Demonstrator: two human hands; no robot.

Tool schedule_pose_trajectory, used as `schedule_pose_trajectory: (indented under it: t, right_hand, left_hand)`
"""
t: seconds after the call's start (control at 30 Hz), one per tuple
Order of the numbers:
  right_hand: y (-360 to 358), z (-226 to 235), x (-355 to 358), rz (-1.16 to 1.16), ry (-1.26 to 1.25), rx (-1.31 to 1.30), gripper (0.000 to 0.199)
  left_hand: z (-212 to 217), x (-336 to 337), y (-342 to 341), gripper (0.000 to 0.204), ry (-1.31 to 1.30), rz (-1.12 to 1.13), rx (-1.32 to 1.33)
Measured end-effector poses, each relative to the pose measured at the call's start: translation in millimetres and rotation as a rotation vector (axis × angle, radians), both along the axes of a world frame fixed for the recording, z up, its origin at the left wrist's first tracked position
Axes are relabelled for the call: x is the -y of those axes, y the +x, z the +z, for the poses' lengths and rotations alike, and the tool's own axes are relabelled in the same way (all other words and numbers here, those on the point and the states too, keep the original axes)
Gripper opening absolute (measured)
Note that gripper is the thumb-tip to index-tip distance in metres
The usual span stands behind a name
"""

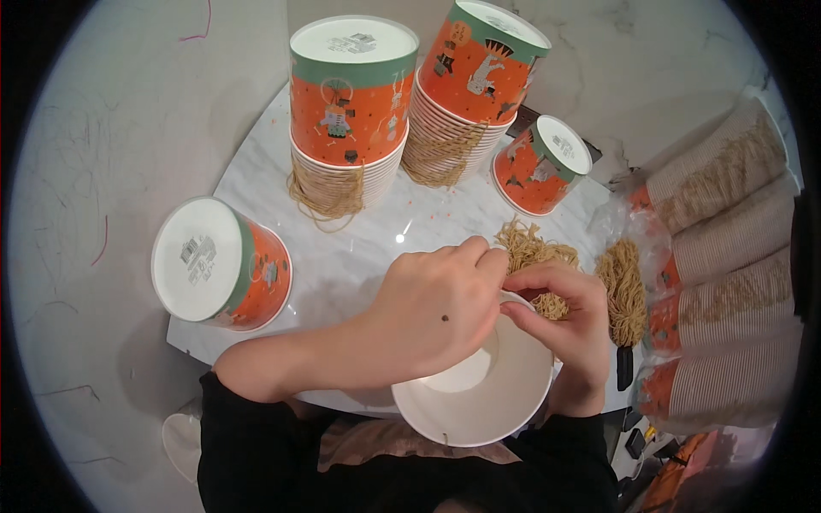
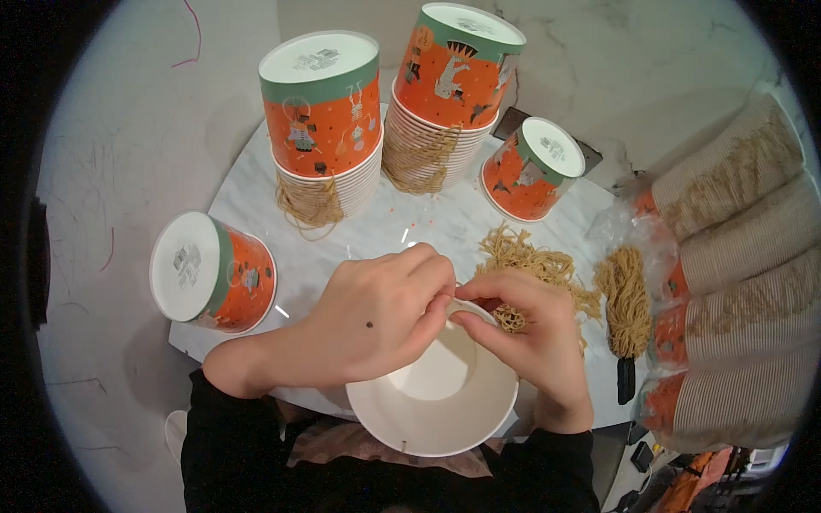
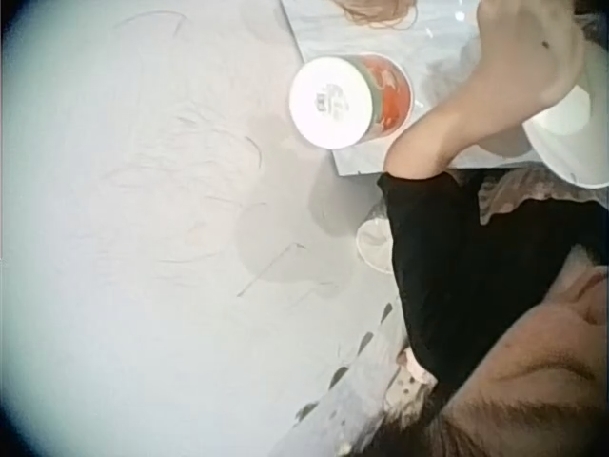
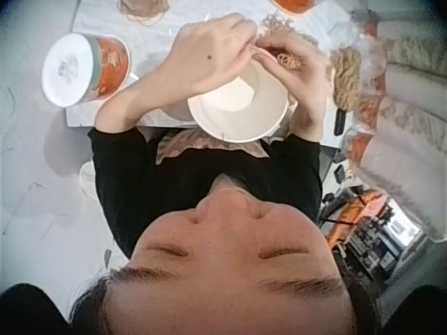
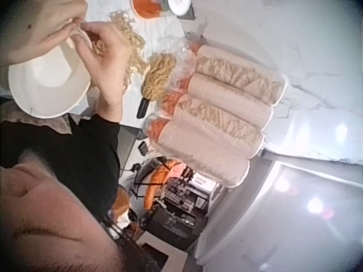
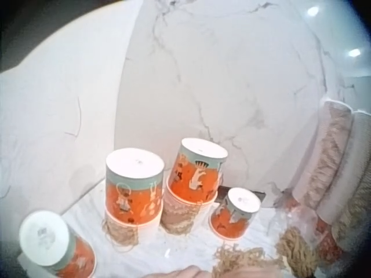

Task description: Attach rope handles to pre-punched holes in decorated paper buckets.

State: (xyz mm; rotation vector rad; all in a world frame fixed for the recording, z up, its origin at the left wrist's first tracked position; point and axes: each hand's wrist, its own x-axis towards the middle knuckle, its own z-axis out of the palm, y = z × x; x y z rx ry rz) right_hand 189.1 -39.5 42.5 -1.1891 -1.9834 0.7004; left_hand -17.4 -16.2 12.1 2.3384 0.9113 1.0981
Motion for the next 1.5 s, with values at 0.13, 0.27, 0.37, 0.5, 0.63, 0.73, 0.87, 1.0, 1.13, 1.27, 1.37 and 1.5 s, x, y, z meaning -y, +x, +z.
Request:
schedule_pose_trajectory:
  t: [0.13,0.27,0.37,0.5,0.63,0.73,0.87,1.0,1.13,1.27,1.37,1.5]
  right_hand:
    - [1,-10,-3,0.004,-0.059,0.037,0.018]
    - [-6,-12,-5,0.003,0.018,0.108,0.014]
    - [-3,-19,-8,0.003,0.057,0.073,0.013]
    - [-2,-18,-11,0.012,0.054,0.075,0.012]
    - [-5,-20,-15,0.019,0.067,0.077,0.011]
    - [-3,-21,-16,-0.007,0.082,0.082,0.012]
    - [-4,-20,-18,-0.019,0.104,0.095,0.013]
    - [-5,-24,-19,-0.006,0.085,0.08,0.012]
    - [-8,-25,-20,0.035,0.111,0.08,0.011]
    - [-9,-22,-22,0.046,0.107,0.072,0.011]
    - [-7,-21,-23,0.067,0.1,0.084,0.012]
    - [-1,-27,-22,0.042,0.005,-0.041,0.01]
  left_hand:
    - [-2,-4,-2,0.012,-0.067,0.031,-0.028]
    - [-7,-11,-4,0.013,-0.107,-0.041,-0.002]
    - [-10,-23,-9,0.015,-0.323,-0.146,0.017]
    - [-6,-39,-17,0.021,-0.591,-0.281,0.133]
    - [2,-45,-26,0.026,-0.548,-0.265,-0.028]
    - [13,-48,-36,0.028,-0.536,-0.276,-0.066]
    - [14,-46,-42,0.032,-0.879,-0.519,0.359]
    - [33,-39,-39,0.034,-1.16,-0.518,0.54]
    - [13,-46,-32,0.034,-0.84,-0.274,0.265]
    - [1,-48,-32,0.031,-0.516,-0.121,0.007]
    - [-16,-48,-33,0.024,-0.151,-0.001,-0.054]
    - [-10,-43,-34,0.017,-0.137,0.007,-0.095]
